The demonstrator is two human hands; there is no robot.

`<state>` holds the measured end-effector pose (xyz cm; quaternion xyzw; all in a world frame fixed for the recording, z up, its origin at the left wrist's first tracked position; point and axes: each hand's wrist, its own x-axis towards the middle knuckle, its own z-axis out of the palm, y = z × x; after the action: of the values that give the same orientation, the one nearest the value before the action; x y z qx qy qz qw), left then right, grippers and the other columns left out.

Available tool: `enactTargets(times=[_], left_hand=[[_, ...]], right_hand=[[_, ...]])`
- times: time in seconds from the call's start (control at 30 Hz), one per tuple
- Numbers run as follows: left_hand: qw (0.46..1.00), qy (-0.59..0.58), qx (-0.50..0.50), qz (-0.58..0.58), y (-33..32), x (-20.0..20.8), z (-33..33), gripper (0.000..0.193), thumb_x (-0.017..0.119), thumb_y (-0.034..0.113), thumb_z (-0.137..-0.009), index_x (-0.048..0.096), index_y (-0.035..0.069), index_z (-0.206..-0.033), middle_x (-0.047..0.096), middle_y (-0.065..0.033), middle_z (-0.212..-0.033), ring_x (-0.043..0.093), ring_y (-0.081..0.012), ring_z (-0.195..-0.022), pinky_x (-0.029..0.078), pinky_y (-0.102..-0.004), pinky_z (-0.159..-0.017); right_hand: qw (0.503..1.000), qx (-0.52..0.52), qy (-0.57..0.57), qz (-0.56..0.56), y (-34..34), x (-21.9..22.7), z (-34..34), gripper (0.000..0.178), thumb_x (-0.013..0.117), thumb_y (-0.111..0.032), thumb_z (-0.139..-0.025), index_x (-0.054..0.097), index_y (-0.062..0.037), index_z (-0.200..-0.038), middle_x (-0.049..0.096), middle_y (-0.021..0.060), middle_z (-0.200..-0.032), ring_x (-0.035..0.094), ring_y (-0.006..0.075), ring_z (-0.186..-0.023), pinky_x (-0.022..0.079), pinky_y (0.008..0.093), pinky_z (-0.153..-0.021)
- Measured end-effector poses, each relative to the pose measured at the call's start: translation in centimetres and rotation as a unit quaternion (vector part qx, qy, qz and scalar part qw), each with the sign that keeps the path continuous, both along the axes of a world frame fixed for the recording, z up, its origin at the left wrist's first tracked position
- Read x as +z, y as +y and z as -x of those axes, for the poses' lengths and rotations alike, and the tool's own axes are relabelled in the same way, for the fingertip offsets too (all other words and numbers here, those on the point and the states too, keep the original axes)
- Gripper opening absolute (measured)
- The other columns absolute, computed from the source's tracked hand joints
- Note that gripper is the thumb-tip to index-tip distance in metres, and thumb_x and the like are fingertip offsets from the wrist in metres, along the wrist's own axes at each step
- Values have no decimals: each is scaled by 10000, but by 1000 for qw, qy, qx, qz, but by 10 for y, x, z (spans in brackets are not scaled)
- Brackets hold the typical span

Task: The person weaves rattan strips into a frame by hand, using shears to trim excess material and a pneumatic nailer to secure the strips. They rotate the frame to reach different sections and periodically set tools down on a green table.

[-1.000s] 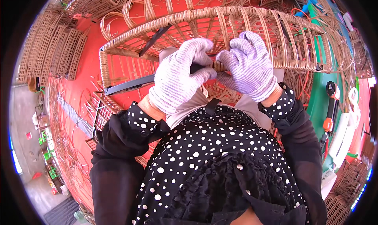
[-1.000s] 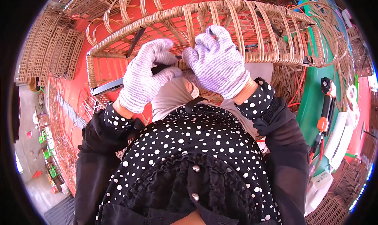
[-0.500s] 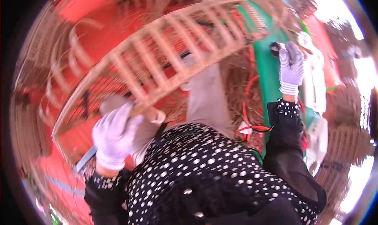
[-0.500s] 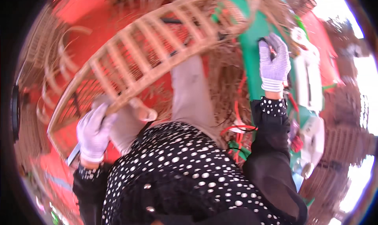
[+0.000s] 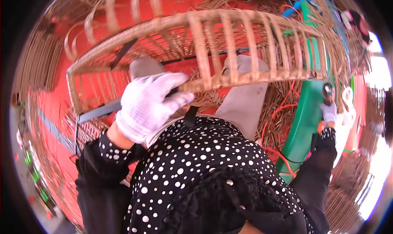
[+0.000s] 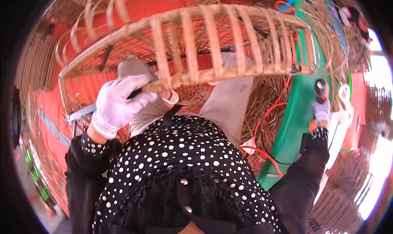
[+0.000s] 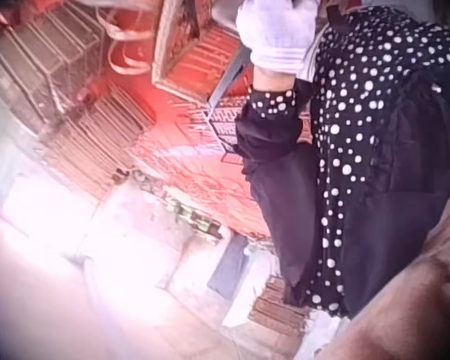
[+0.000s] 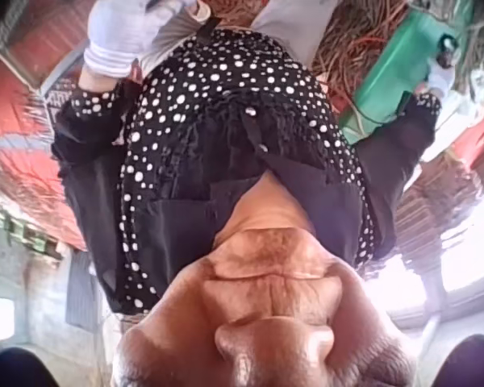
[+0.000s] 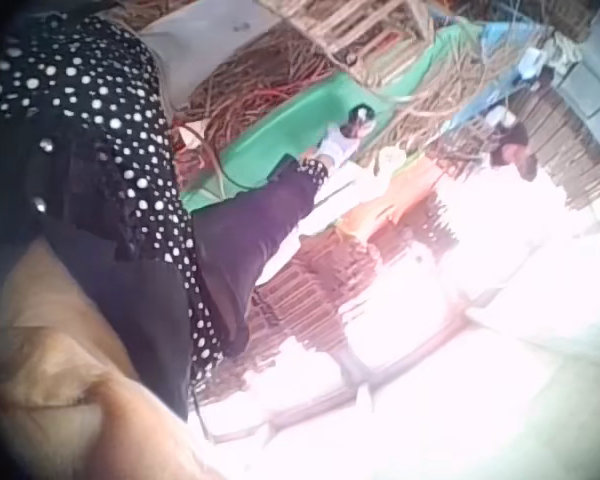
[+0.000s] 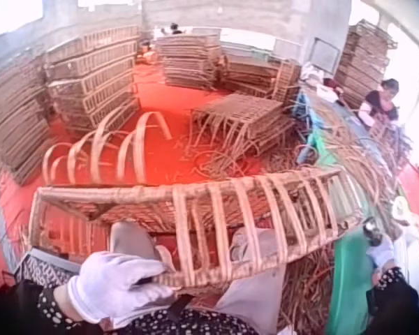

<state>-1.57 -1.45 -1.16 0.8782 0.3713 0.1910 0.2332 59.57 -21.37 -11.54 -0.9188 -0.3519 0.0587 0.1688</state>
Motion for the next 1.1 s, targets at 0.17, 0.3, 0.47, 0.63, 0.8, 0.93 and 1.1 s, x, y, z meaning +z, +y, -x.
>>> enactTargets(times=[0.17, 0.3, 0.47, 0.63, 0.8, 0.93, 1.1], left_hand=[[999, 11, 19, -48, -6, -10, 12, 304, 718, 254, -681, 640, 51, -893, 639, -118, -791, 622, -276, -674, 481, -345, -586], [999, 14, 36, -14, -2, -8, 8, 266, 678, 280, -724, 637, 75, -888, 628, -99, -718, 618, -269, -641, 465, -347, -547], [999, -13, 23, -22, -1, -14, 9, 234, 653, 282, -751, 610, 72, -845, 598, -91, -665, 595, -272, -593, 443, -362, -519], [999, 0, 26, -35, -4, -19, 8, 235, 643, 279, -755, 588, 87, -878, 595, -86, -672, 596, -285, -621, 451, -385, -537], [998, -38, 23, -38, -7, -17, 14, 222, 632, 264, -760, 567, 87, -878, 581, -89, -662, 589, -293, -621, 452, -396, -543], [999, -40, 13, -28, -4, -18, 13, 209, 629, 256, -763, 565, 84, -863, 578, -87, -658, 590, -289, -625, 452, -395, -541], [998, -50, 8, -24, -1, -26, 7, 187, 629, 241, -753, 562, 84, -827, 570, -76, -644, 586, -273, -613, 459, -381, -548]], right_hand=[[945, 66, 306, -96, -4, 123, 134, 220, 588, -161, -736, 511, 0, -865, 469, 23, -654, 456, 124, -522, 431, 259, -516], [911, 73, 387, -118, -17, 197, 247, 547, 561, -15, -614, 455, 43, -1147, 552, 92, -771, 552, 169, -624, 495, 296, -622], [848, 280, 445, -71, 43, 229, 344, 264, 636, -160, -708, 560, -1, -905, 526, 73, -687, 551, 169, -649, 484, 314, -636], [846, 406, 340, 54, 95, 241, 377, 264, 640, -159, -706, 559, -2, -901, 531, 74, -693, 554, 170, -652, 485, 315, -638], [820, 507, 227, 136, 123, 248, 400, 263, 644, -158, -705, 558, -2, -898, 536, 75, -698, 557, 172, -654, 486, 315, -639], [798, 559, 148, 172, 137, 252, 412, 262, 647, -157, -703, 558, -3, -895, 540, 75, -702, 559, 173, -656, 486, 315, -640], [759, 613, 59, 211, 151, 251, 425, 262, 651, -156, -701, 557, -3, -892, 545, 76, -708, 562, 175, -658, 487, 315, -641]])
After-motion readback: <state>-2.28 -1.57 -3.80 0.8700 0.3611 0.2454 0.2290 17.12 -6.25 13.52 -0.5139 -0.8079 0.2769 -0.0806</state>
